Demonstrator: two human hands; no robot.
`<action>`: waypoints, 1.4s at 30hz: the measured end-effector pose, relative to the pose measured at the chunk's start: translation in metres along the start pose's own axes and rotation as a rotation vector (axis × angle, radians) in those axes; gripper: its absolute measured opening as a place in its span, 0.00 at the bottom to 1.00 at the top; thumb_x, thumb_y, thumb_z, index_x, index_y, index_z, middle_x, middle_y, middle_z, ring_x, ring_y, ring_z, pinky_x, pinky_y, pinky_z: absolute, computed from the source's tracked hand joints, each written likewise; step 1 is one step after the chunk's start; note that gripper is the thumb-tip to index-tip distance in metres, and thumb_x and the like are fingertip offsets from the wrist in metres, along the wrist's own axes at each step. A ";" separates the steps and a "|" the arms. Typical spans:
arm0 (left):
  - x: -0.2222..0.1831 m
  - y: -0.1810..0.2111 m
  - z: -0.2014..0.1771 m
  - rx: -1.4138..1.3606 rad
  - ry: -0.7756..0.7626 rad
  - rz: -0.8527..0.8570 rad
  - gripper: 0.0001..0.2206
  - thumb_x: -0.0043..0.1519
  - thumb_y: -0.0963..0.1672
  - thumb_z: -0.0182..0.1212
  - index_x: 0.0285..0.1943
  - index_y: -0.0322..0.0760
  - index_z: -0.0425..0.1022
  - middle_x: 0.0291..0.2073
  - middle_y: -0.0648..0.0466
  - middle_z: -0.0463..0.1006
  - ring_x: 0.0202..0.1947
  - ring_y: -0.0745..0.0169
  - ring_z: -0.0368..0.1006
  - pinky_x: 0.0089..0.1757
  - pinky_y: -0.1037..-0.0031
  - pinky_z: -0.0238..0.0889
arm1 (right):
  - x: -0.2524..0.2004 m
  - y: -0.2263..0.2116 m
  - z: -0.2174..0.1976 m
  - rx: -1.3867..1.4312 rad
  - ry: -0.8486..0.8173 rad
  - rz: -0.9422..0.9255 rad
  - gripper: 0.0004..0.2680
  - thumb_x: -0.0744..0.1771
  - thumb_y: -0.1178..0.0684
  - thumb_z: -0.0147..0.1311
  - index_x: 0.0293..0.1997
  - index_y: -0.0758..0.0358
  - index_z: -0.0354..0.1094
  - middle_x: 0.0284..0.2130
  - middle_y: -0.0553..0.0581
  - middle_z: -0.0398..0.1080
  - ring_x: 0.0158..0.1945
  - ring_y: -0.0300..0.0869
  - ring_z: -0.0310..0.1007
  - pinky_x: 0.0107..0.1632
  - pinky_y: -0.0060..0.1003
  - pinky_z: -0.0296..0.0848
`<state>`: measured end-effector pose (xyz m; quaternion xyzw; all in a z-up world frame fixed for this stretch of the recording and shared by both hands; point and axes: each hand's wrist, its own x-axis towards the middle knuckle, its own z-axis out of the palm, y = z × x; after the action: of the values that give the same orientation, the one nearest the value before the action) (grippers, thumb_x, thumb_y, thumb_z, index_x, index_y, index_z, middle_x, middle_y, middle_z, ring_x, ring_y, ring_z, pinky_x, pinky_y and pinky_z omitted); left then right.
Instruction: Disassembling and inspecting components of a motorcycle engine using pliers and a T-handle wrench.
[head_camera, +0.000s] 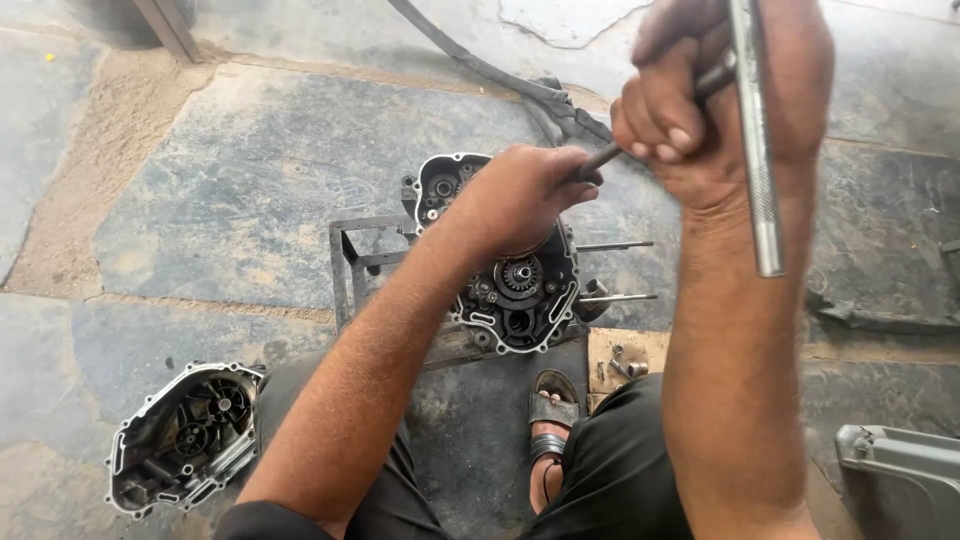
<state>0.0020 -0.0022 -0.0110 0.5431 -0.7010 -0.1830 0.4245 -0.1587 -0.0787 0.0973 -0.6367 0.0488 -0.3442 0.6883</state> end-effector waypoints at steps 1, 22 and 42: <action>0.001 -0.003 0.002 -0.011 0.000 0.015 0.10 0.65 0.48 0.63 0.46 0.39 0.80 0.30 0.49 0.83 0.31 0.57 0.80 0.37 0.63 0.73 | 0.001 0.001 0.002 -0.010 -0.066 -0.021 0.24 0.78 0.38 0.33 0.42 0.71 0.71 0.12 0.54 0.60 0.12 0.37 0.56 0.21 0.32 0.59; -0.003 0.003 -0.003 0.004 -0.021 -0.077 0.11 0.64 0.49 0.63 0.43 0.39 0.81 0.29 0.50 0.83 0.30 0.56 0.81 0.38 0.63 0.74 | -0.028 0.025 0.016 -0.009 0.214 -0.371 0.19 0.77 0.40 0.42 0.38 0.67 0.68 0.32 0.69 0.75 0.36 0.56 0.80 0.45 0.50 0.84; -0.004 0.015 -0.007 0.017 -0.008 -0.110 0.13 0.65 0.50 0.62 0.46 0.38 0.81 0.32 0.47 0.83 0.34 0.54 0.81 0.41 0.59 0.74 | -0.019 0.045 0.036 -0.498 0.281 -0.685 0.25 0.74 0.32 0.50 0.72 0.65 0.58 0.48 0.70 0.75 0.40 0.51 0.82 0.39 0.45 0.84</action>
<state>-0.0017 0.0080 0.0019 0.5837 -0.6732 -0.2023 0.4064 -0.1366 -0.0405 0.0562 -0.7095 0.0095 -0.6135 0.3468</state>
